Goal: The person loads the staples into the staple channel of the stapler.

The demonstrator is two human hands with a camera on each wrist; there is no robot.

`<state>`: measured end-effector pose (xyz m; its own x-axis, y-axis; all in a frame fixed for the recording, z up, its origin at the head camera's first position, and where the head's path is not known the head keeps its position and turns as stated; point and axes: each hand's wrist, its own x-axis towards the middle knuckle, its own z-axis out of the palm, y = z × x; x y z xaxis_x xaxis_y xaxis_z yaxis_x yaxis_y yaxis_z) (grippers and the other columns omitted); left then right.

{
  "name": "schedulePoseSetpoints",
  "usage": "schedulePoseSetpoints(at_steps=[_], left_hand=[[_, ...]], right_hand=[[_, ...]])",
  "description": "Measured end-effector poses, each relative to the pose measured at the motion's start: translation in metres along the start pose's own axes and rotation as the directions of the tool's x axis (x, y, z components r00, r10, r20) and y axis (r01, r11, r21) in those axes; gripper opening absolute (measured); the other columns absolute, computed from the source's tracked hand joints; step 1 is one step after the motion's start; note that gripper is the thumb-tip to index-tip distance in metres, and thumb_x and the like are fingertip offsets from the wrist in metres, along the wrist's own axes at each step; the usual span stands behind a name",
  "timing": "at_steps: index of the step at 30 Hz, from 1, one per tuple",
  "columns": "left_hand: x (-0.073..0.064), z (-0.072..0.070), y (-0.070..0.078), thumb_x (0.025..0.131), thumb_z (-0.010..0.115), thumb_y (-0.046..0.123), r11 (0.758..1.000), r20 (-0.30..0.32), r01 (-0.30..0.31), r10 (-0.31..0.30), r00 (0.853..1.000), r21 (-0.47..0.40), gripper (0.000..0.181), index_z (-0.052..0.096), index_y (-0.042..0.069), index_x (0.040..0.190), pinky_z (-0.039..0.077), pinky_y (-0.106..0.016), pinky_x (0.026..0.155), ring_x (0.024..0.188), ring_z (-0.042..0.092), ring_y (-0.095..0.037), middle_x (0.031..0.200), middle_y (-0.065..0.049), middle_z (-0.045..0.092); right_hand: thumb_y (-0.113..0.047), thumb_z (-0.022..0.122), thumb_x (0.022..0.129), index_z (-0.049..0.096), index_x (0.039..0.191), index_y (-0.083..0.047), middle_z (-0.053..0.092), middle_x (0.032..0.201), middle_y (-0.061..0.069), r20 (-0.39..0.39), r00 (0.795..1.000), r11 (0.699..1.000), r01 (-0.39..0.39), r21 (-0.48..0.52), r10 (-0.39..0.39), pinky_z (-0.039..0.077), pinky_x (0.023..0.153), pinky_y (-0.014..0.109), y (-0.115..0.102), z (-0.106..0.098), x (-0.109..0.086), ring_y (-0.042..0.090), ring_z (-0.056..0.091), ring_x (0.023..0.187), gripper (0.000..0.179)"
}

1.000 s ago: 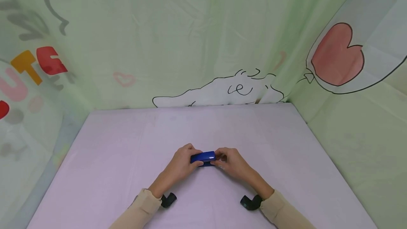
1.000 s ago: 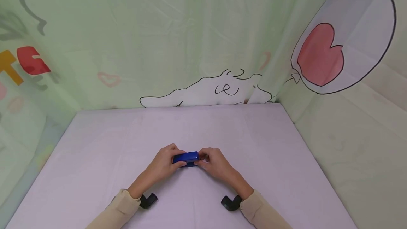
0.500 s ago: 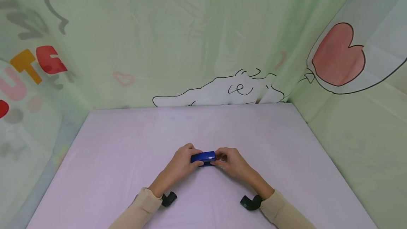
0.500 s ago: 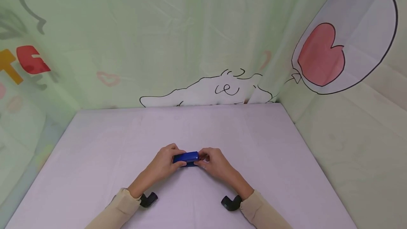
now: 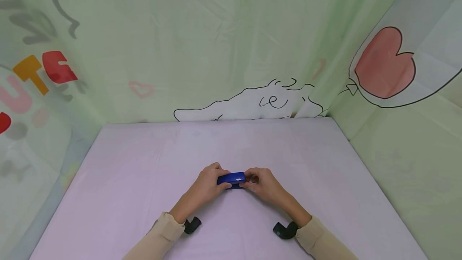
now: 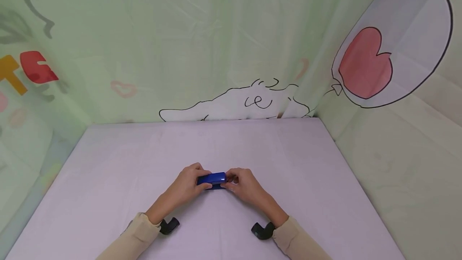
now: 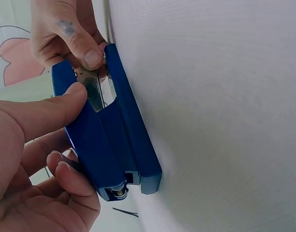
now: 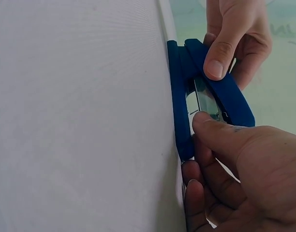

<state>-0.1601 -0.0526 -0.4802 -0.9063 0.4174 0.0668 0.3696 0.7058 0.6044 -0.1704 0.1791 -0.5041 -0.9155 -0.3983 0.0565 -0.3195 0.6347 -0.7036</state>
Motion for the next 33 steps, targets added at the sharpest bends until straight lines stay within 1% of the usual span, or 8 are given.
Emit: schedulePoseSetpoints(at_steps=[7, 15, 18, 22, 25, 28, 30, 33], left_hand=[[0.003, 0.001, 0.001, 0.094, 0.082, 0.02, 0.999, 0.007, -0.026, 0.026, 1.0, 0.026, 0.033, 0.078, 0.005, 0.123, 0.056, -0.035, 0.084, 0.091, 0.061, -0.017, 0.103, -0.008, 0.067], [0.003, 0.006, -0.001, 0.094, 0.082, 0.021, 1.0, 0.0, -0.019, 0.019, 1.0, 0.016, 0.035, 0.077, 0.005, 0.125, 0.055, -0.034, 0.084, 0.091, 0.06, -0.016, 0.104, -0.007, 0.067], [0.003, 0.007, -0.003, 0.095, 0.081, 0.022, 1.0, -0.014, -0.019, 0.019, 1.0, 0.007, 0.034, 0.077, 0.006, 0.125, 0.054, -0.033, 0.084, 0.091, 0.06, -0.015, 0.104, -0.006, 0.066], [0.003, 0.008, -0.008, 0.094, 0.082, 0.022, 0.999, -0.049, -0.043, 0.042, 0.998, -0.014, 0.034, 0.077, 0.007, 0.124, 0.055, -0.033, 0.086, 0.094, 0.064, -0.016, 0.105, -0.005, 0.068], [0.002, 0.007, -0.012, 0.092, 0.084, 0.019, 0.996, -0.078, -0.075, 0.07, 0.994, -0.058, 0.039, 0.075, 0.006, 0.128, 0.054, -0.03, 0.082, 0.092, 0.063, -0.015, 0.112, -0.007, 0.07], [-0.001, 0.004, -0.017, 0.091, 0.085, 0.015, 0.985, -0.105, -0.11, 0.096, 0.99, -0.13, 0.046, 0.072, 0.005, 0.133, 0.05, -0.023, 0.074, 0.082, 0.058, -0.009, 0.122, -0.008, 0.07], [-0.006, 0.0, -0.02, 0.091, 0.085, 0.013, 0.975, -0.116, -0.131, 0.112, 0.987, -0.18, 0.049, 0.069, 0.004, 0.136, 0.048, -0.02, 0.068, 0.075, 0.054, -0.007, 0.126, -0.01, 0.069], [-0.015, -0.01, -0.023, 0.093, 0.083, 0.013, 0.969, -0.132, -0.139, 0.114, 0.985, -0.203, 0.05, 0.067, 0.006, 0.14, 0.05, -0.018, 0.067, 0.079, 0.057, -0.008, 0.131, -0.011, 0.068]], right_hand=[[-0.009, 0.083, 0.091, 0.078, 0.111, -0.006, 0.078, 0.1, 0.003, -0.007, 1.0, 1.0, -0.013, -0.014, 0.013, 0.057, 0.08, 0.024, 0.004, 0.0, 0.0, 0.01, 0.067, 0.089, 0.021], [-0.011, 0.083, 0.091, 0.078, 0.11, -0.006, 0.078, 0.098, 0.001, -0.004, 1.0, 1.0, -0.004, -0.007, 0.004, 0.056, 0.079, 0.022, 0.007, 0.0, -0.001, 0.008, 0.065, 0.087, 0.02], [-0.01, 0.083, 0.091, 0.078, 0.11, -0.006, 0.078, 0.097, 0.002, -0.009, 1.0, 1.0, -0.008, -0.005, 0.008, 0.056, 0.078, 0.021, 0.006, 0.0, -0.001, 0.008, 0.065, 0.087, 0.02], [-0.009, 0.083, 0.091, 0.078, 0.111, -0.007, 0.078, 0.097, 0.001, -0.016, 1.0, 1.0, -0.008, -0.004, 0.008, 0.056, 0.078, 0.021, 0.006, 0.0, 0.001, 0.008, 0.066, 0.087, 0.02], [-0.009, 0.083, 0.091, 0.078, 0.111, -0.007, 0.077, 0.098, 0.002, -0.018, 1.0, 1.0, -0.011, -0.003, 0.011, 0.057, 0.079, 0.022, 0.005, 0.001, 0.001, 0.009, 0.066, 0.088, 0.021], [-0.009, 0.083, 0.091, 0.077, 0.113, -0.006, 0.078, 0.101, 0.003, -0.016, 1.0, 1.0, -0.015, 0.006, 0.015, 0.058, 0.081, 0.024, 0.003, 0.001, 0.001, 0.01, 0.066, 0.09, 0.023], [-0.009, 0.083, 0.091, 0.076, 0.115, -0.006, 0.078, 0.103, 0.004, -0.011, 1.0, 1.0, -0.01, 0.014, 0.011, 0.059, 0.082, 0.024, 0.003, 0.001, 0.0, 0.01, 0.066, 0.091, 0.024], [-0.009, 0.083, 0.091, 0.075, 0.117, -0.006, 0.077, 0.105, 0.004, -0.004, 1.0, 0.999, -0.008, 0.033, 0.008, 0.059, 0.083, 0.022, 0.004, 0.0, -0.001, 0.009, 0.067, 0.091, 0.027]])
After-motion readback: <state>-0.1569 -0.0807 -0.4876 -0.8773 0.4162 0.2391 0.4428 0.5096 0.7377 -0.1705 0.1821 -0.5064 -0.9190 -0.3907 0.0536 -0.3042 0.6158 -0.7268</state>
